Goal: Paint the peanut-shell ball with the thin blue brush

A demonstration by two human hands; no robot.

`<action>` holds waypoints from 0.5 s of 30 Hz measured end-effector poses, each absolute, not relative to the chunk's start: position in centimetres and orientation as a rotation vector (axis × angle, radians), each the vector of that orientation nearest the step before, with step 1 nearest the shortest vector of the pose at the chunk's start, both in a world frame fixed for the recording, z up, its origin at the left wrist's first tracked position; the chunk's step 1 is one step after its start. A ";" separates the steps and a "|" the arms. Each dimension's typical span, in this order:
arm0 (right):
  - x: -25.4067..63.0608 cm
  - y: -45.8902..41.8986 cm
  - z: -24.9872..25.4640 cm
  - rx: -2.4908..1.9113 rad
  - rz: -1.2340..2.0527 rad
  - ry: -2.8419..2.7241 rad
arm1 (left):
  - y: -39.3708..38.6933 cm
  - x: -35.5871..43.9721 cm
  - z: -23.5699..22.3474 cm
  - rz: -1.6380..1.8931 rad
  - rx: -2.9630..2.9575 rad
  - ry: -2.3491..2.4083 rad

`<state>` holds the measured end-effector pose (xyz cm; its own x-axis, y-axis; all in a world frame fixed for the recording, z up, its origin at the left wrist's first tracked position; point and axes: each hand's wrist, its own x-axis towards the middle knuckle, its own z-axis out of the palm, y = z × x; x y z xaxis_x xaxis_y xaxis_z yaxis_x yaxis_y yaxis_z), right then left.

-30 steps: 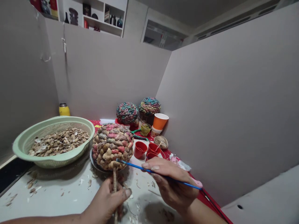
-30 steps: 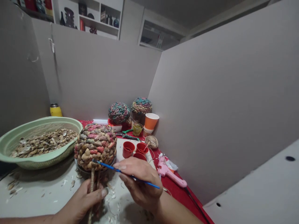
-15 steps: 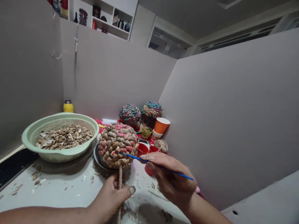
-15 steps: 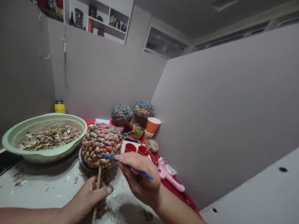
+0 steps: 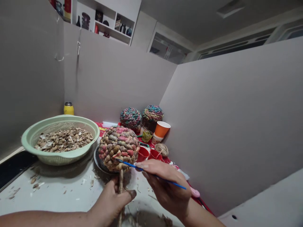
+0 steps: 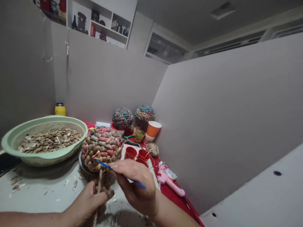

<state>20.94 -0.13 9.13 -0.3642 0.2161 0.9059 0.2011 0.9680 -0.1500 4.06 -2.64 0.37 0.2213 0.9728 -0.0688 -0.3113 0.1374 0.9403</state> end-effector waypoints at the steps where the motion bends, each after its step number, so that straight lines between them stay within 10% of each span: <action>1: 21.1 0.1 9.0 -0.319 0.004 -1.939 | -2.7 4.0 0.3 1.110 0.988 0.871; 15: 23.8 -1.0 8.6 -0.203 -0.373 -2.152 | -2.6 4.0 0.3 1.122 0.988 0.773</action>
